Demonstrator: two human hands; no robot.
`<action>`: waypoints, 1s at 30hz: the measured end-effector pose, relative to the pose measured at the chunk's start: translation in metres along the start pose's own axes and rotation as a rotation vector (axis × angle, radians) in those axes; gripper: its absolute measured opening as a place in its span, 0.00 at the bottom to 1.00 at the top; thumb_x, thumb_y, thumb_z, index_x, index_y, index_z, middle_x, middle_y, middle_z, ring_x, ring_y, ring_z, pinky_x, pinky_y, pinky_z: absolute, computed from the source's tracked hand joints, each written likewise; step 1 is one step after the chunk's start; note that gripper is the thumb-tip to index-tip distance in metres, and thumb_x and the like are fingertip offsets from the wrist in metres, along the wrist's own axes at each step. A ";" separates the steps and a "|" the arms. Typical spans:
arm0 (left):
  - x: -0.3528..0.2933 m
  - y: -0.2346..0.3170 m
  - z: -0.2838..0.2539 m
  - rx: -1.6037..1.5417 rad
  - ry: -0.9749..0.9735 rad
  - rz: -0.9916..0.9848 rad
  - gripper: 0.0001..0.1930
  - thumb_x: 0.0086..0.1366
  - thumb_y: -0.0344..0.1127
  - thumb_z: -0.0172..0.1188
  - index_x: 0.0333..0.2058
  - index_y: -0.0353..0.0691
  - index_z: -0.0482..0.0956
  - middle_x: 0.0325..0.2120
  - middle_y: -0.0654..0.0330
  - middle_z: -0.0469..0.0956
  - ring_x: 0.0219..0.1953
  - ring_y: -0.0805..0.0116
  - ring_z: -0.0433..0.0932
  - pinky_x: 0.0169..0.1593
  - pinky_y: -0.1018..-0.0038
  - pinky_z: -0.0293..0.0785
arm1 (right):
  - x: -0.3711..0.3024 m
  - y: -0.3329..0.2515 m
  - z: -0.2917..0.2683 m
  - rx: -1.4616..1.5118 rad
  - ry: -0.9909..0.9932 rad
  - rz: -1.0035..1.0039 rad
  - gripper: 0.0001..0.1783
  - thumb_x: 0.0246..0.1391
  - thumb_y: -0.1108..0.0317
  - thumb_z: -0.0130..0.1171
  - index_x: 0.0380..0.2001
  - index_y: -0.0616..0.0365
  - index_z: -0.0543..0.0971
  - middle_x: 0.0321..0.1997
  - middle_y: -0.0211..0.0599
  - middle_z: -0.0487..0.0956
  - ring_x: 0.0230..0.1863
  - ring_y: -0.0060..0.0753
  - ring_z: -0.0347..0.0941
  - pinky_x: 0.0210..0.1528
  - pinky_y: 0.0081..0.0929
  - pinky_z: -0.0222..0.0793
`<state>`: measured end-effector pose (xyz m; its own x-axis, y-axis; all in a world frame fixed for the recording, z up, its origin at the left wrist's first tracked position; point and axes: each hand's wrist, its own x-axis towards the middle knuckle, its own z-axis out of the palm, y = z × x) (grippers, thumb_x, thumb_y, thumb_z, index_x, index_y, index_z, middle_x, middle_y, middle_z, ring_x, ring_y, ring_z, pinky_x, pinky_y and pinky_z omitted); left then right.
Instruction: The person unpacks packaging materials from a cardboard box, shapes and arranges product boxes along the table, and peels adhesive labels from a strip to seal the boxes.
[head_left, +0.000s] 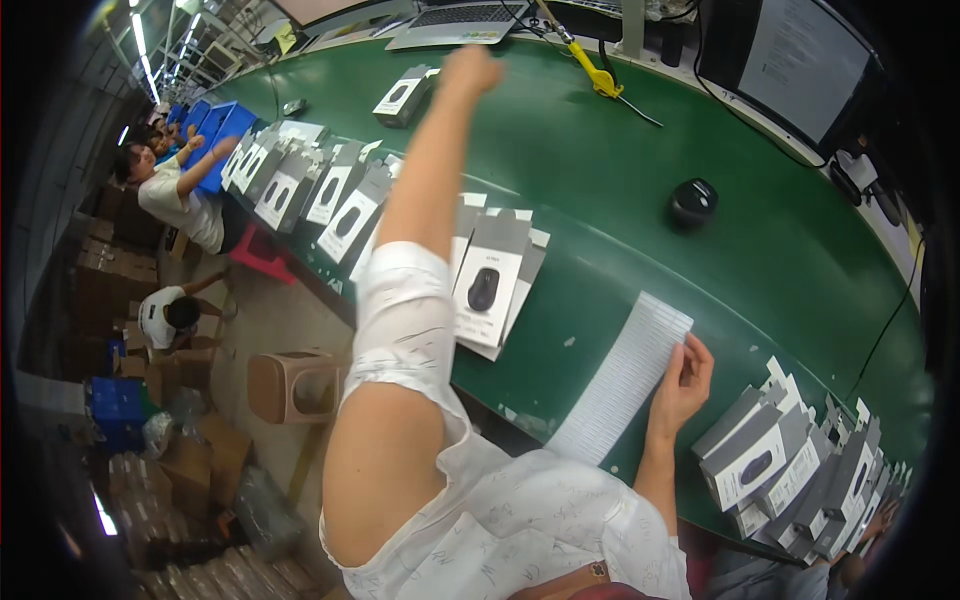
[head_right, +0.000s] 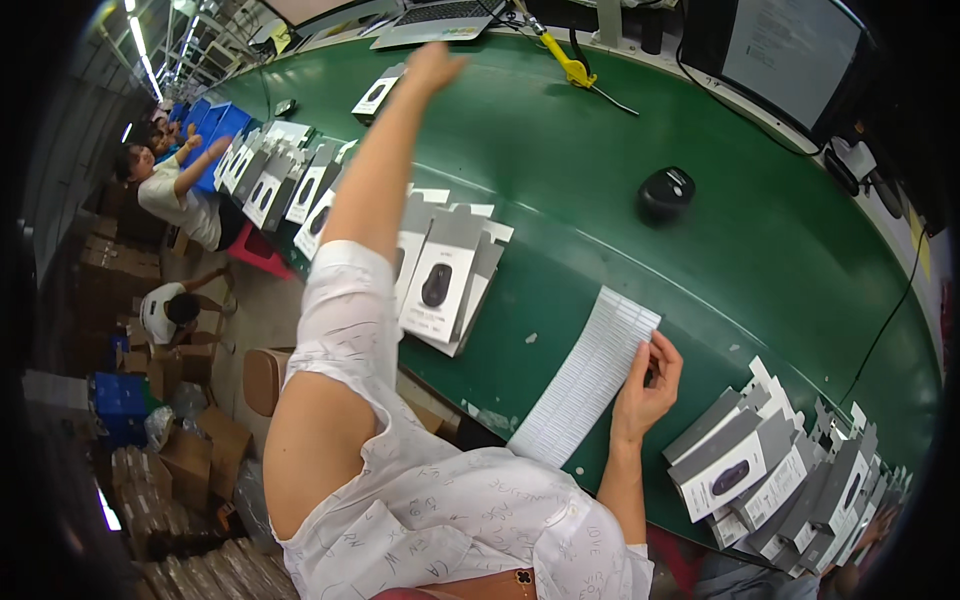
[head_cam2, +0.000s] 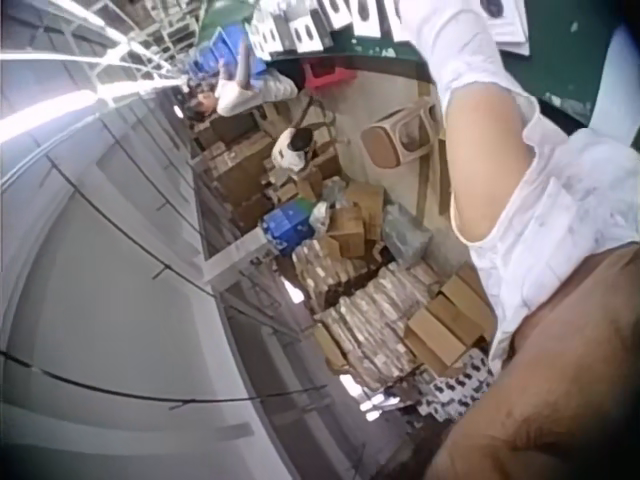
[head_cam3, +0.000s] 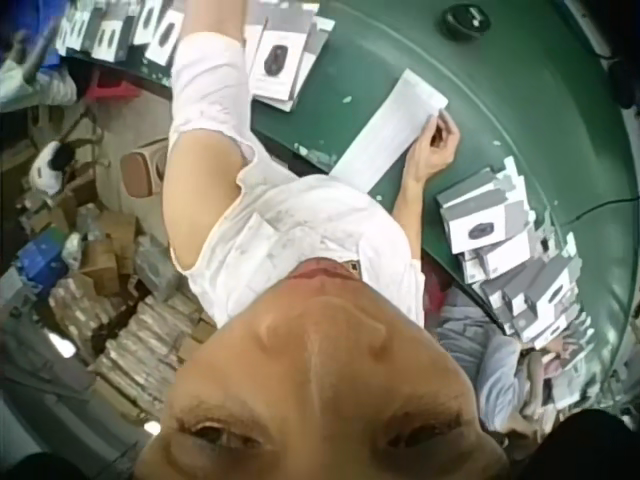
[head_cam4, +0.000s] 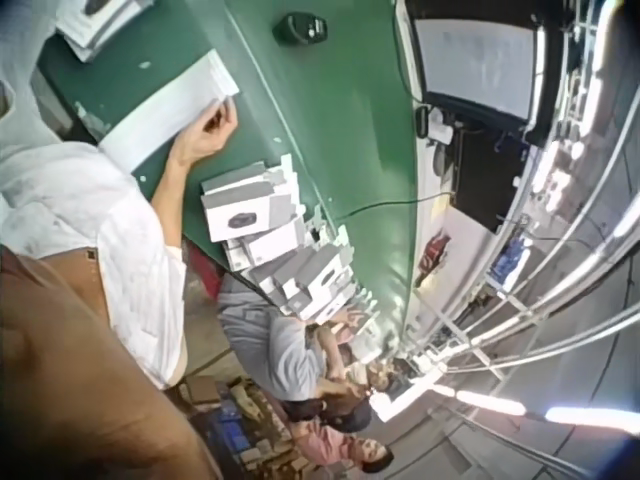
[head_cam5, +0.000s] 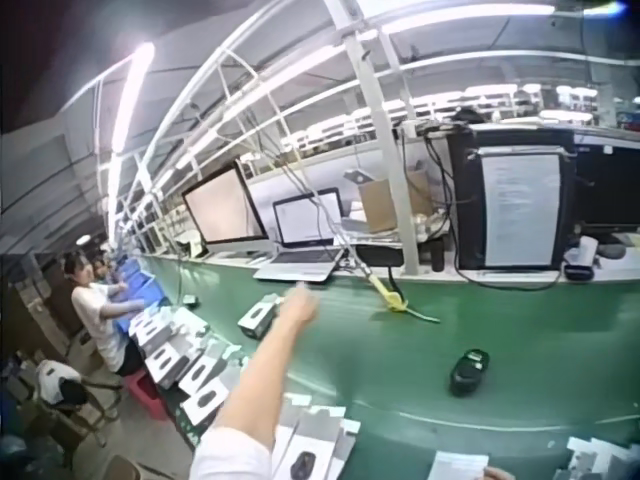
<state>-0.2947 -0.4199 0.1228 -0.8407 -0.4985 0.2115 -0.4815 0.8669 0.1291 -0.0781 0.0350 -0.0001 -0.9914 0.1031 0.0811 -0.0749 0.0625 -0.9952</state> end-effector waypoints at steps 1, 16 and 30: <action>0.005 -0.039 -0.004 0.047 0.066 -0.076 0.22 0.56 0.46 0.59 0.42 0.33 0.78 0.45 0.43 0.77 0.48 0.49 0.77 0.51 0.59 0.73 | 0.000 0.003 0.002 -0.002 0.017 -0.023 0.12 0.59 0.74 0.55 0.46 0.65 0.73 0.35 0.33 0.77 0.36 0.19 0.72 0.40 0.16 0.66; 0.034 -0.212 0.066 0.150 -0.059 -0.331 0.38 0.48 0.58 0.64 0.50 0.31 0.74 0.54 0.37 0.66 0.54 0.36 0.69 0.57 0.55 0.67 | 0.008 -0.011 0.007 -0.140 -0.003 -0.125 0.11 0.53 0.79 0.59 0.41 0.63 0.76 0.32 0.34 0.75 0.33 0.20 0.72 0.37 0.18 0.68; 0.028 -0.154 0.068 0.024 -0.312 -0.353 0.38 0.52 0.67 0.56 0.62 0.74 0.58 0.62 0.32 0.50 0.65 0.32 0.50 0.62 0.45 0.54 | -0.004 -0.007 0.002 -0.135 0.015 -0.036 0.11 0.56 0.75 0.58 0.43 0.61 0.76 0.35 0.27 0.75 0.35 0.16 0.69 0.39 0.14 0.64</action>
<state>-0.2612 -0.5666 0.0434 -0.6574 -0.7399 -0.1430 -0.7536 0.6467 0.1179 -0.0742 0.0319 0.0069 -0.9865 0.1131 0.1186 -0.0944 0.1992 -0.9754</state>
